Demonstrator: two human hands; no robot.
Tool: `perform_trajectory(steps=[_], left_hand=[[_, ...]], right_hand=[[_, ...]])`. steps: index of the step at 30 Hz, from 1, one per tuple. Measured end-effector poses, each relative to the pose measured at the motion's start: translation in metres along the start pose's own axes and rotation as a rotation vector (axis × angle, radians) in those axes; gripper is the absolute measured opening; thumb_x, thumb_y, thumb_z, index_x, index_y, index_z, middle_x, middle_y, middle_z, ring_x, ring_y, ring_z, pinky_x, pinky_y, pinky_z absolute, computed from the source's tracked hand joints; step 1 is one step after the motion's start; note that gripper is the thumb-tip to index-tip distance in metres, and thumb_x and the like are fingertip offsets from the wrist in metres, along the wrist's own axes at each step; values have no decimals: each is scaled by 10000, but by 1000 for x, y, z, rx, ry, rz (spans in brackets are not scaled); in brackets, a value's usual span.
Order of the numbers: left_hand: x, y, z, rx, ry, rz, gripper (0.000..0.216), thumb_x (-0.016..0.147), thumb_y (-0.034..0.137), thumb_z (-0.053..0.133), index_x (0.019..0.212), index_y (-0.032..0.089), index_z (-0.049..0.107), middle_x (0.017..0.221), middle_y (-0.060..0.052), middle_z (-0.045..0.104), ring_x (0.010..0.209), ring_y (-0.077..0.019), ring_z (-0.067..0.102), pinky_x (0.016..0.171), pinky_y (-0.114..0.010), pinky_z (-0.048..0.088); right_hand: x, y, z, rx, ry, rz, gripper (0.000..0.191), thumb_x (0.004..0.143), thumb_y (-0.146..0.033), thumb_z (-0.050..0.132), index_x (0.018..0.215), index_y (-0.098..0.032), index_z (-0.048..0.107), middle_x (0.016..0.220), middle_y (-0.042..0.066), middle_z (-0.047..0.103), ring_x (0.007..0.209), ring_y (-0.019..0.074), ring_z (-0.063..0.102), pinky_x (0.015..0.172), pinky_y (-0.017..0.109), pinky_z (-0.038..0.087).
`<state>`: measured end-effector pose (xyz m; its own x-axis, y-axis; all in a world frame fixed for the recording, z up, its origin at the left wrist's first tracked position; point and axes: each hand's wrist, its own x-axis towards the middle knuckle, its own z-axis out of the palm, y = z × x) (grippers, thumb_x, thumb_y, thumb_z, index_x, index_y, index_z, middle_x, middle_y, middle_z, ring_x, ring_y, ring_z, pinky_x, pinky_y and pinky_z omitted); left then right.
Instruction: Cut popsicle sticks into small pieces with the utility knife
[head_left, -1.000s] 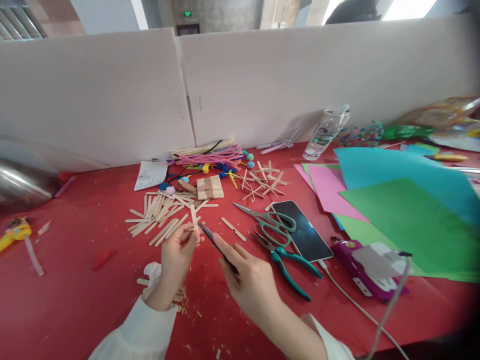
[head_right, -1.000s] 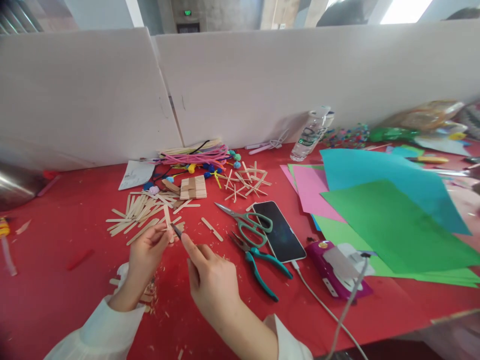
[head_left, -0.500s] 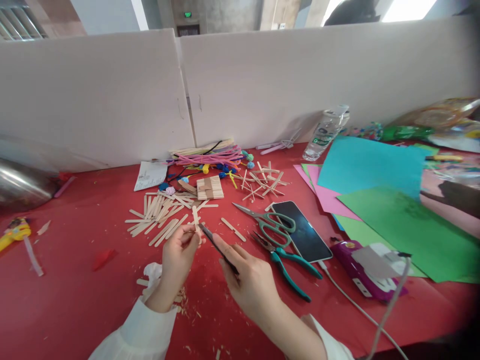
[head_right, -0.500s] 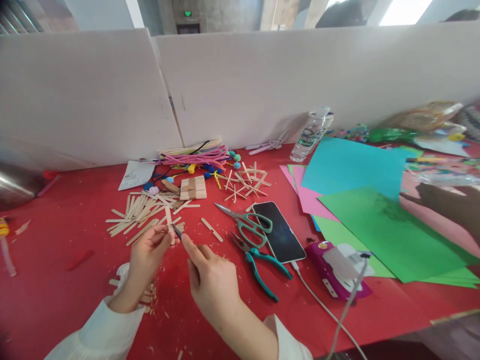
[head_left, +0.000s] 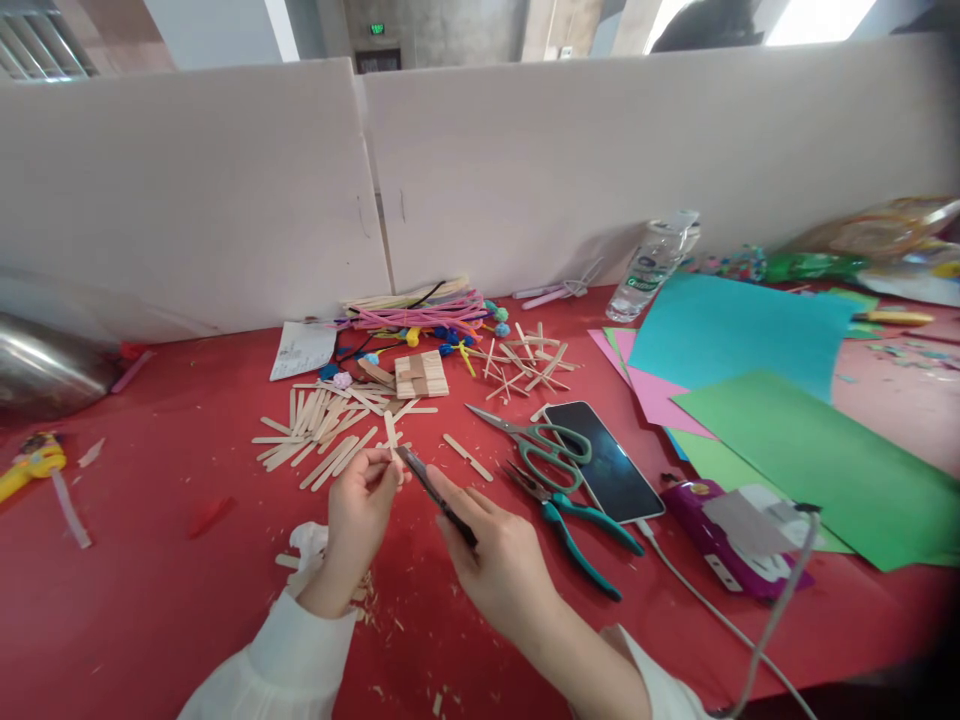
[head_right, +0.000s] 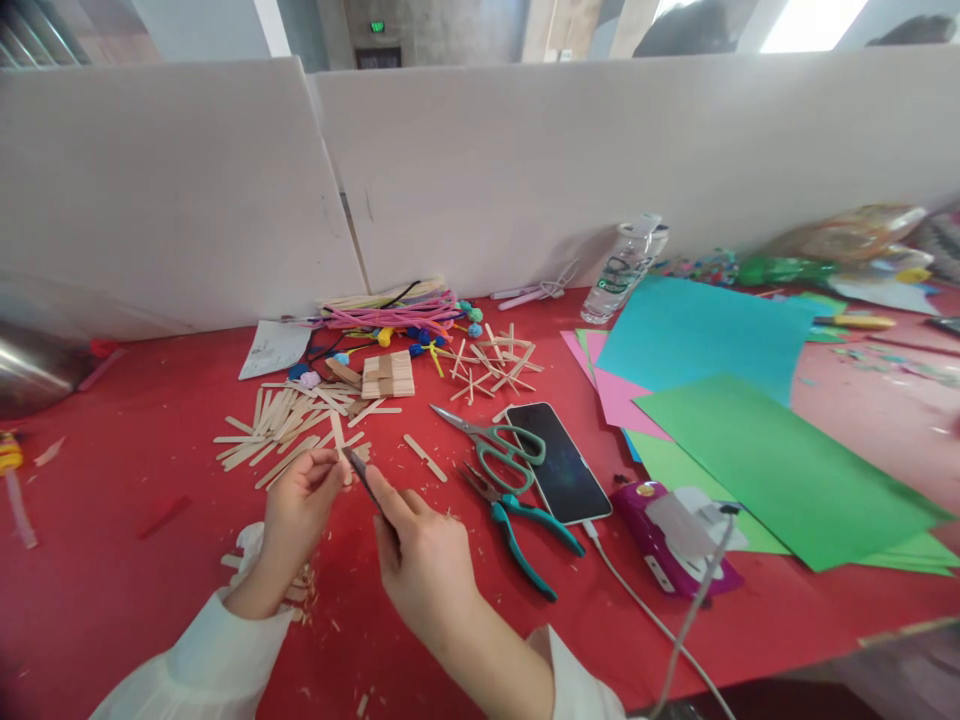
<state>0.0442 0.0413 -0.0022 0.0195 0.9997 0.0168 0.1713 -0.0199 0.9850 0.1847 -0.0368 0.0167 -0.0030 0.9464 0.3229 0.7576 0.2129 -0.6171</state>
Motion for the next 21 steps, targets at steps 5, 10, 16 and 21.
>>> perform_trajectory(steps=[5, 10, 16, 21], left_hand=[[2, -1, -2, -28, -7, -1, 303, 695, 386, 625, 883, 156, 563, 698, -36, 685, 670, -177, 659, 665, -275, 506], [0, -1, -1, -50, -2, -24, 335, 702, 392, 623, 921, 145, 566, 736, -54, 697, 686, -186, 671, 698, -298, 515], [-1, 4, 0, 17, -1, -7, 230, 707, 363, 618, 805, 162, 560, 619, -18, 669, 622, -160, 645, 623, -251, 498], [-1, 2, -1, 16, -13, -9, 293, 710, 389, 614, 880, 156, 563, 666, -32, 690, 675, -180, 663, 671, -283, 510]], right_hand=[[0, 0, 0, 67, 11, 17, 439, 830, -158, 399, 1249, -176, 527, 831, 44, 682, 518, 125, 594, 464, 202, 446], [-1, 0, 1, -37, 40, -10, 449, 827, -150, 394, 1252, -207, 528, 790, 25, 676, 472, 114, 573, 423, 194, 410], [-1, 1, 2, -73, 42, -28, 449, 825, -151, 407, 1254, -212, 524, 755, 5, 666, 463, 110, 574, 413, 197, 377], [0, 2, 4, -114, 47, -40, 435, 835, -155, 399, 1244, -209, 535, 737, 6, 661, 477, 130, 587, 413, 219, 375]])
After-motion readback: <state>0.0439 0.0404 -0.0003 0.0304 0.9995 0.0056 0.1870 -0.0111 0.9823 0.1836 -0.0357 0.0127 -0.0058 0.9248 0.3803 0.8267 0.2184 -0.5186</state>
